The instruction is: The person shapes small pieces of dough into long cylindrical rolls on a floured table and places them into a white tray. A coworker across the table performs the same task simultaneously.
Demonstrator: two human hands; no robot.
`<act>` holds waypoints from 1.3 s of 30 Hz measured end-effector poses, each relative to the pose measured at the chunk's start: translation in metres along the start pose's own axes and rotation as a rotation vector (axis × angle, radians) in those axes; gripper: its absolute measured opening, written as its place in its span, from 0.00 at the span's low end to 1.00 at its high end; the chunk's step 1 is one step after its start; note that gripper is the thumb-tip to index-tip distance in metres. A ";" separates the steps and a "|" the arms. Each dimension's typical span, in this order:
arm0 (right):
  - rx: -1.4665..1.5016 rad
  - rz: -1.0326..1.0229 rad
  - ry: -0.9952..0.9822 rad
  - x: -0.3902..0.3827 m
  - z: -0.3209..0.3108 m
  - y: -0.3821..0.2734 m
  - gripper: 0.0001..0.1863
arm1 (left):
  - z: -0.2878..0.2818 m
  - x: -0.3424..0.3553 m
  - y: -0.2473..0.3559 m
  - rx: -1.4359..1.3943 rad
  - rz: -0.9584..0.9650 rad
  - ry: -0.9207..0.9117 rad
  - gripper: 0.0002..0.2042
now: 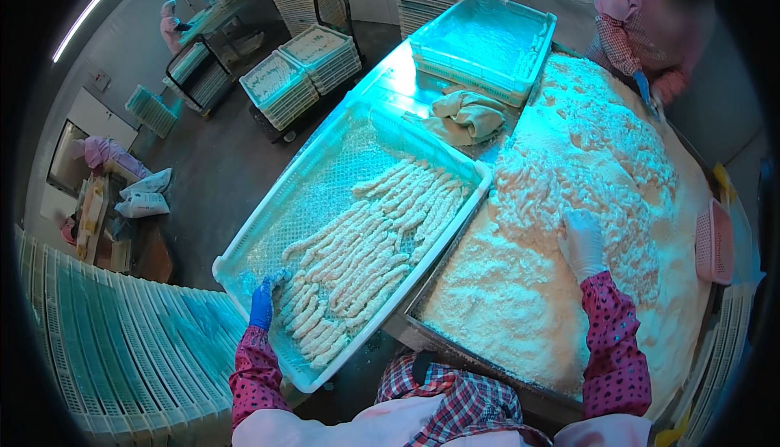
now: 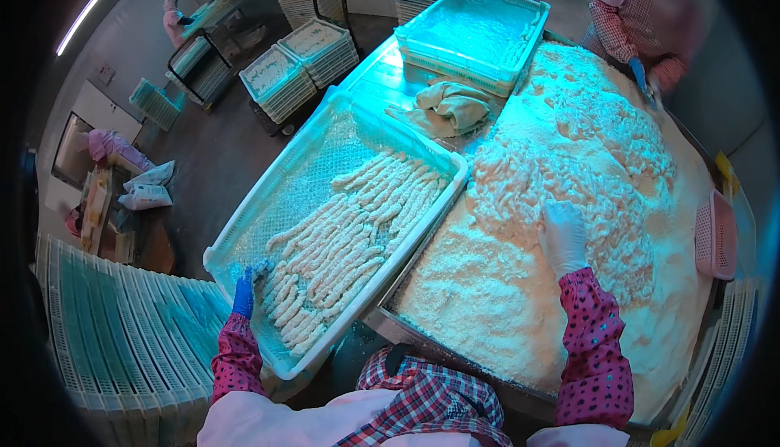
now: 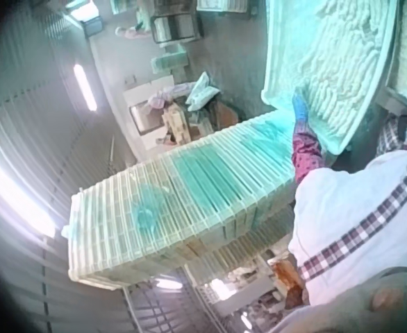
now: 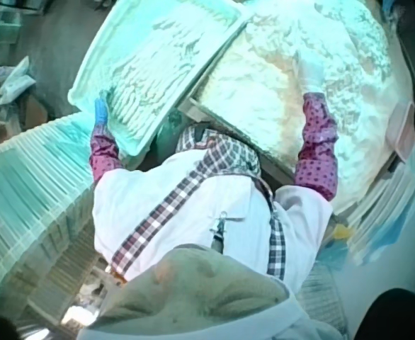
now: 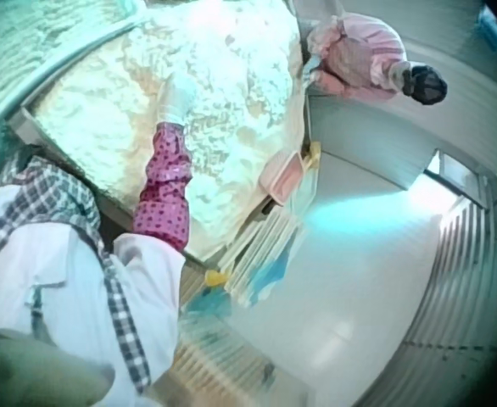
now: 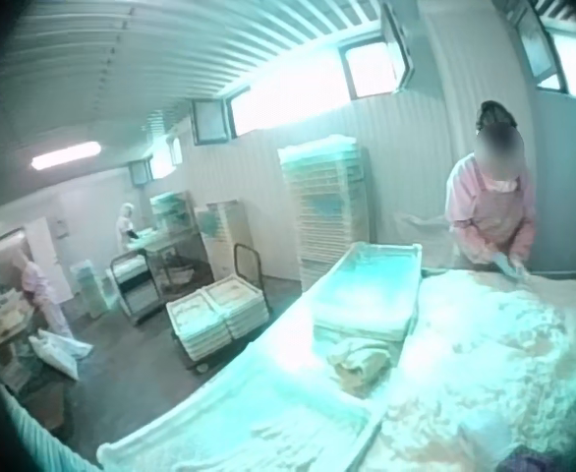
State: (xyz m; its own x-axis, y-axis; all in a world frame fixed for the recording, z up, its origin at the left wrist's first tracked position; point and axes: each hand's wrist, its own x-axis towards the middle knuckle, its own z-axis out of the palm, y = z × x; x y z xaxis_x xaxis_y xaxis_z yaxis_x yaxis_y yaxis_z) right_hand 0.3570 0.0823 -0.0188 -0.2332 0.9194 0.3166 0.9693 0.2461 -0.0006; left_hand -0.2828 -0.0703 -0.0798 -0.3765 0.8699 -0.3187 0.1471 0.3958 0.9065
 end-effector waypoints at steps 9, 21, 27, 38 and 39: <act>0.602 0.335 0.051 -0.039 -0.059 0.001 0.10 | 0.090 0.004 0.046 -0.095 0.359 -0.120 0.20; 0.486 0.249 -0.074 -0.208 -0.032 -0.044 0.10 | 0.432 -0.131 0.083 0.353 0.851 -0.644 0.21; 0.212 0.545 0.127 -0.254 -0.075 0.028 0.18 | 0.468 -0.165 0.077 0.607 1.372 -0.813 0.27; 0.313 0.431 -0.145 -0.249 -0.035 0.036 0.15 | 0.449 -0.133 0.077 0.652 1.272 -0.697 0.15; 0.330 0.485 -0.170 -0.246 -0.040 0.037 0.16 | 0.446 -0.133 0.081 0.602 1.292 -0.686 0.16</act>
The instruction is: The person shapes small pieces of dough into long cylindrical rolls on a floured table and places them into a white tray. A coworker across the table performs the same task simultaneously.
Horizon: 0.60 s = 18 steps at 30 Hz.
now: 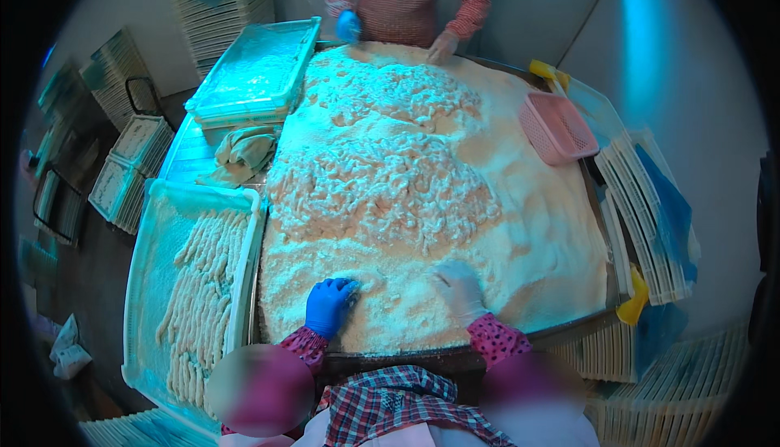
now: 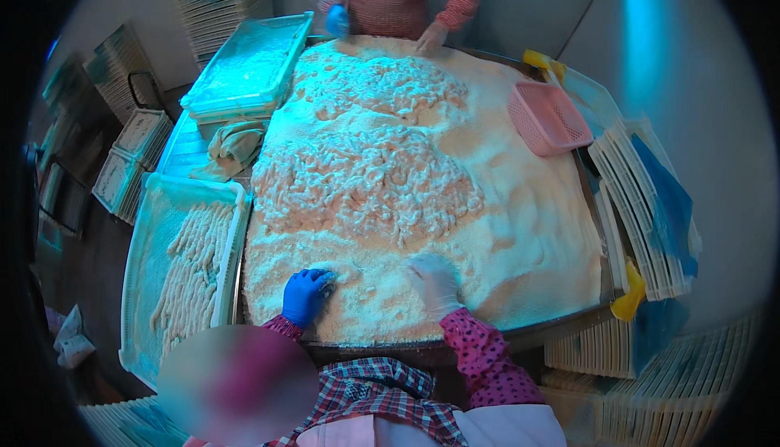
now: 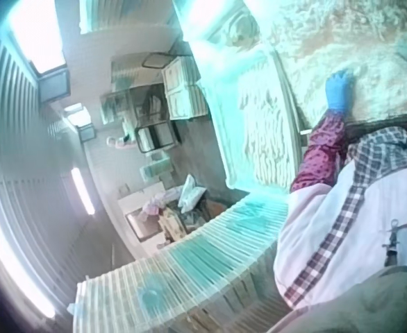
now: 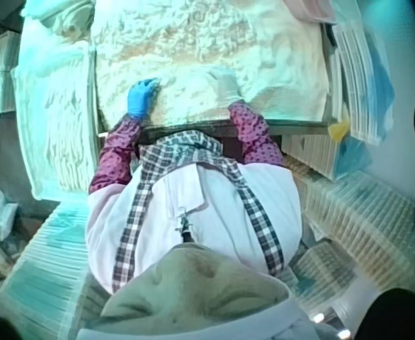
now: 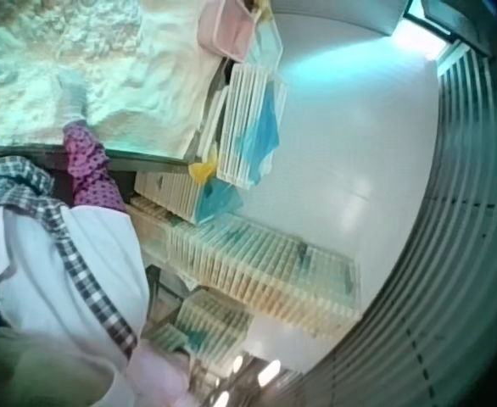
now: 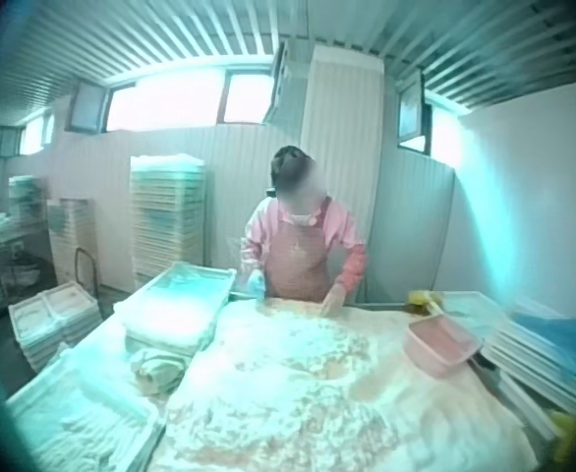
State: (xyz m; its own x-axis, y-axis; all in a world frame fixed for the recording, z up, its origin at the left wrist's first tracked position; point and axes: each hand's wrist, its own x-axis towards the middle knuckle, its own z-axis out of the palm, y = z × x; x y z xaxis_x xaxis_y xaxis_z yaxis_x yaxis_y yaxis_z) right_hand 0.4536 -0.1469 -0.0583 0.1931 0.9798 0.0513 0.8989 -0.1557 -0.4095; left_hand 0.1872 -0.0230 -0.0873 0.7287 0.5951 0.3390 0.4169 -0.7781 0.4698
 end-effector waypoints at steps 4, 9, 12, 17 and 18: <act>-0.113 0.022 0.103 0.001 -0.007 -0.028 0.20 | 0.012 0.019 0.027 0.007 -0.026 -0.041 0.24; 0.037 -0.078 0.341 0.003 -0.016 -0.046 0.23 | 0.024 0.018 0.029 -1.159 -0.741 0.071 0.16; 0.248 -0.026 0.377 0.012 -0.012 -0.055 0.24 | -0.003 0.026 0.065 -2.087 -0.985 -0.003 0.17; 0.267 -0.319 0.204 0.022 0.006 -0.123 0.28 | 0.009 0.014 0.086 -2.154 -0.896 0.013 0.28; 0.294 -0.285 0.228 0.027 0.006 -0.127 0.28 | 0.025 0.011 0.085 -2.090 -0.748 0.242 0.27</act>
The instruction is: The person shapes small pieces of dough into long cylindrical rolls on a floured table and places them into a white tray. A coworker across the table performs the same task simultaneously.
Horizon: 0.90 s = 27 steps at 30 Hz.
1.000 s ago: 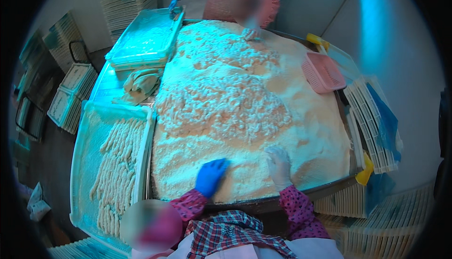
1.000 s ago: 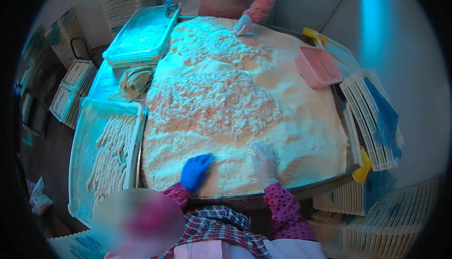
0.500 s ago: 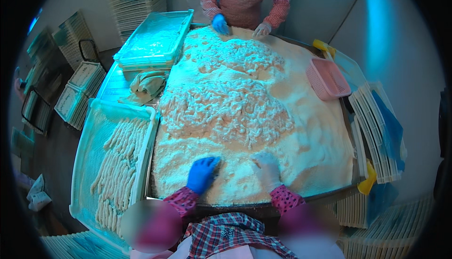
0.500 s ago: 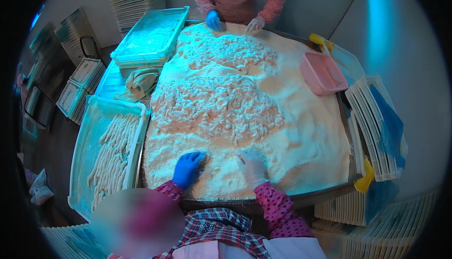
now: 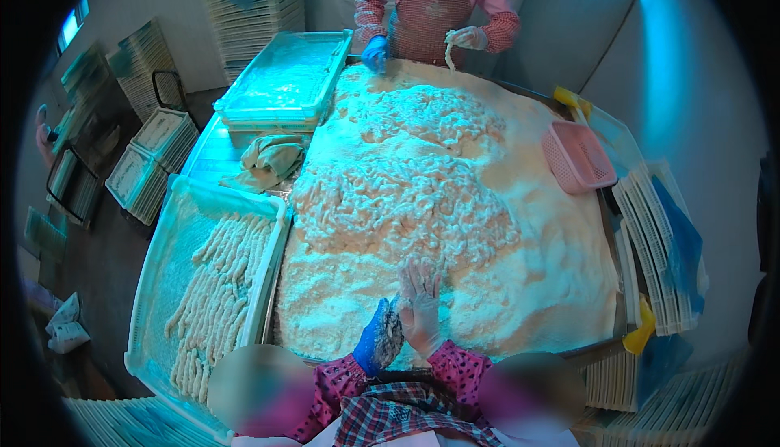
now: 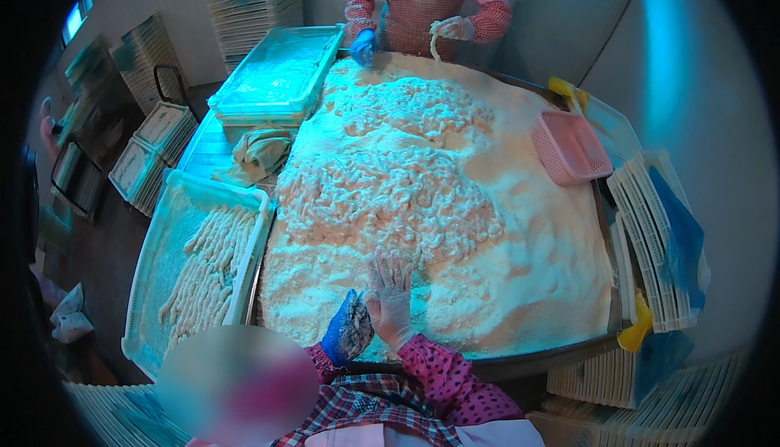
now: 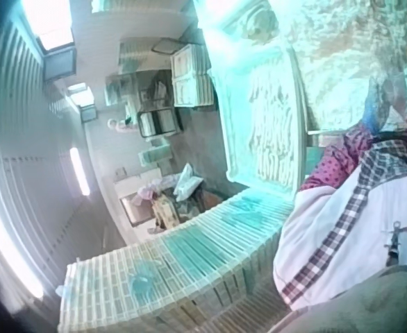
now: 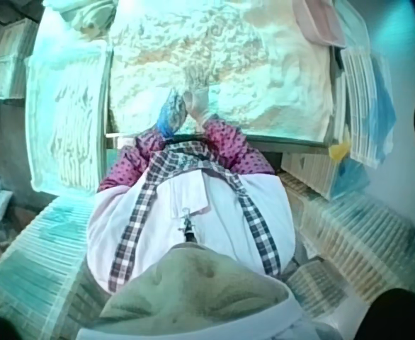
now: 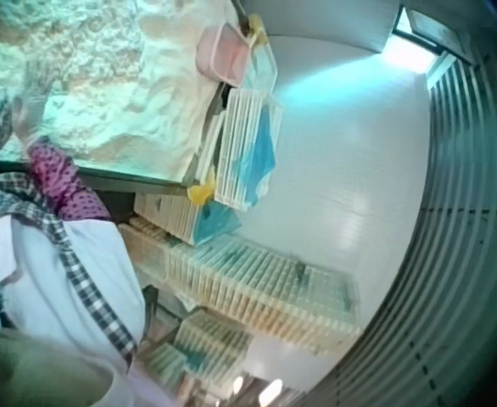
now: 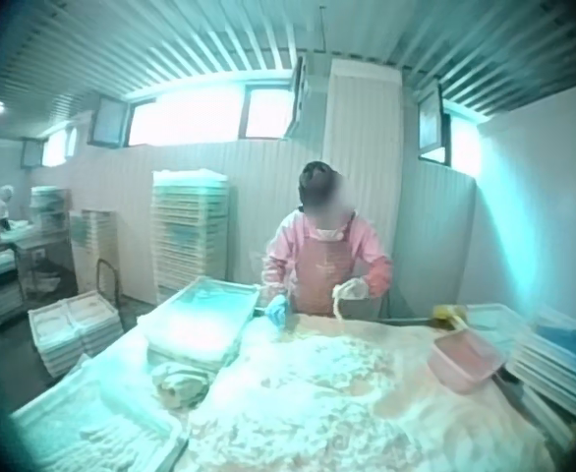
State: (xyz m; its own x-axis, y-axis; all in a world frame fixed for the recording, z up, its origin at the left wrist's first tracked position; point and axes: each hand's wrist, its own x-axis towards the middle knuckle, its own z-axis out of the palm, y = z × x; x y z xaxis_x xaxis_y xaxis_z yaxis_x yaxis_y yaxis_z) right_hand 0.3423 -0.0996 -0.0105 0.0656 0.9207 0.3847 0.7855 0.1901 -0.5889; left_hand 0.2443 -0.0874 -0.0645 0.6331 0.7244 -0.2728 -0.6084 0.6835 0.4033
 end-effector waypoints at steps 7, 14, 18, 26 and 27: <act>-0.076 -0.063 -0.170 0.080 0.022 0.002 0.30 | -0.051 0.023 0.073 -0.190 0.136 0.248 0.17; -0.582 -0.232 -0.145 0.139 0.021 0.079 0.17 | -0.152 0.041 0.327 0.218 0.806 0.383 0.15; -0.619 -0.234 -0.141 0.149 0.023 0.074 0.12 | -0.227 0.021 0.422 1.285 0.701 0.655 0.22; -0.560 -0.197 -0.153 0.154 0.016 0.093 0.08 | -0.234 0.050 0.432 1.334 0.300 0.316 0.22; -0.474 -0.187 -0.099 0.155 0.011 0.090 0.07 | -0.230 0.036 0.436 1.343 0.258 0.345 0.22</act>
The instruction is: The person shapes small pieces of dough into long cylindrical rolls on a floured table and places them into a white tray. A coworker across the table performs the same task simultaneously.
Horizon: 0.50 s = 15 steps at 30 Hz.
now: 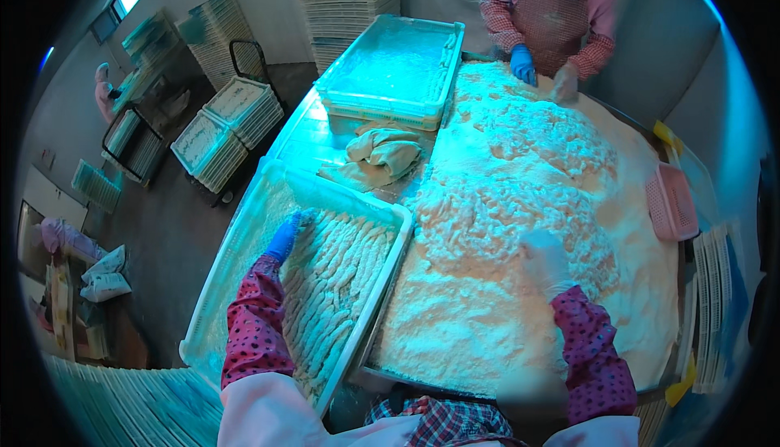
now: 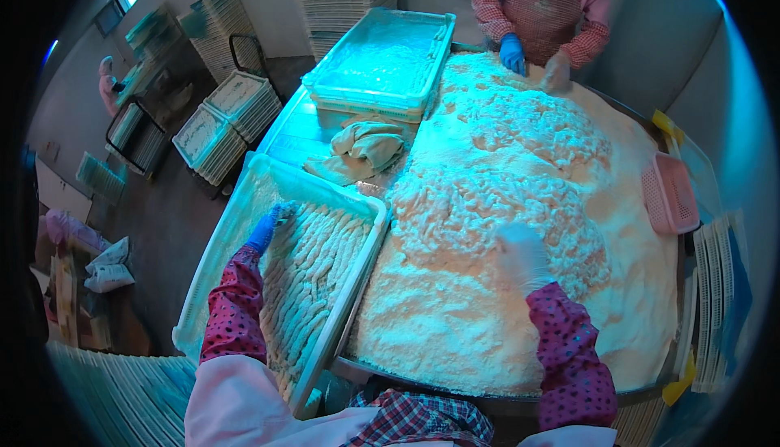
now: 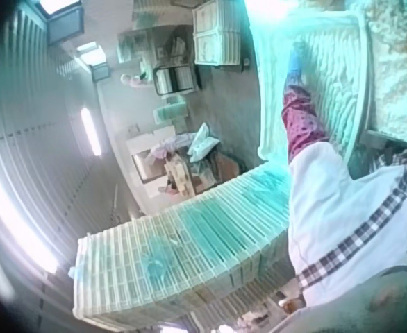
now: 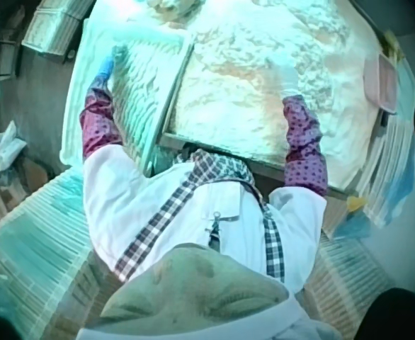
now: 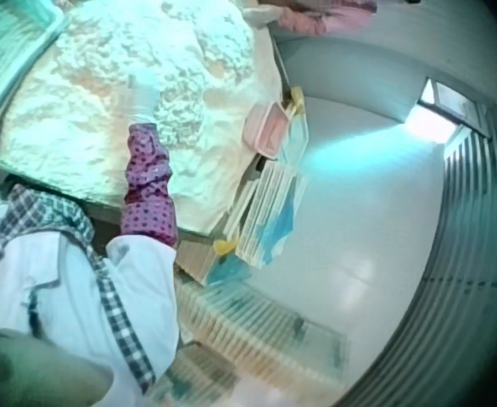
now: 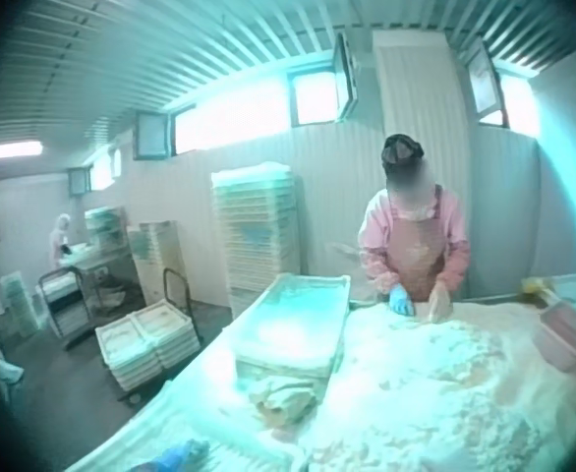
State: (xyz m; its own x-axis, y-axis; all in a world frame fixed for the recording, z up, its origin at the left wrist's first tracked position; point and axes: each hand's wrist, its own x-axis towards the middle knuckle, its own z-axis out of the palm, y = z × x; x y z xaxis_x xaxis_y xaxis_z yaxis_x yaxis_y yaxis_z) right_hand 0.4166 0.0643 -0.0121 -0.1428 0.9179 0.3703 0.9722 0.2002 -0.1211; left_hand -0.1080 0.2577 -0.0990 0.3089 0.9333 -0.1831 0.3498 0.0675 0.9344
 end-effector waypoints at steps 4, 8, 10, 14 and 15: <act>0.561 0.380 0.134 -0.012 -0.039 0.008 0.08 | -0.094 -0.070 -0.041 -0.058 -0.284 -0.054 0.26; 0.539 0.287 0.258 -0.029 -0.078 -0.033 0.07 | -0.106 -0.194 -0.041 -0.150 -0.574 0.113 0.25; 0.682 0.399 0.129 -0.087 -0.062 -0.043 0.04 | -0.068 -0.214 -0.027 -0.197 -0.251 0.015 0.23; 0.500 -0.130 -0.226 -0.128 -0.043 -0.109 0.17 | -0.034 -0.248 -0.089 0.179 -0.080 0.428 0.21; 0.447 0.052 -0.160 -0.143 -0.041 -0.092 0.17 | -0.008 -0.239 -0.077 0.107 -0.005 0.397 0.22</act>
State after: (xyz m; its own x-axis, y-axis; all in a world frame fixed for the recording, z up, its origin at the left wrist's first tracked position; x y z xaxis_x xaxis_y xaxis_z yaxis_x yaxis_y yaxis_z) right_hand 0.3548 -0.0992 -0.0159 -0.1571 0.9646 0.2116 0.8090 0.2486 -0.5326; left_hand -0.2154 0.0322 -0.1249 -0.0506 0.9981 -0.0360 0.4470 0.0549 0.8928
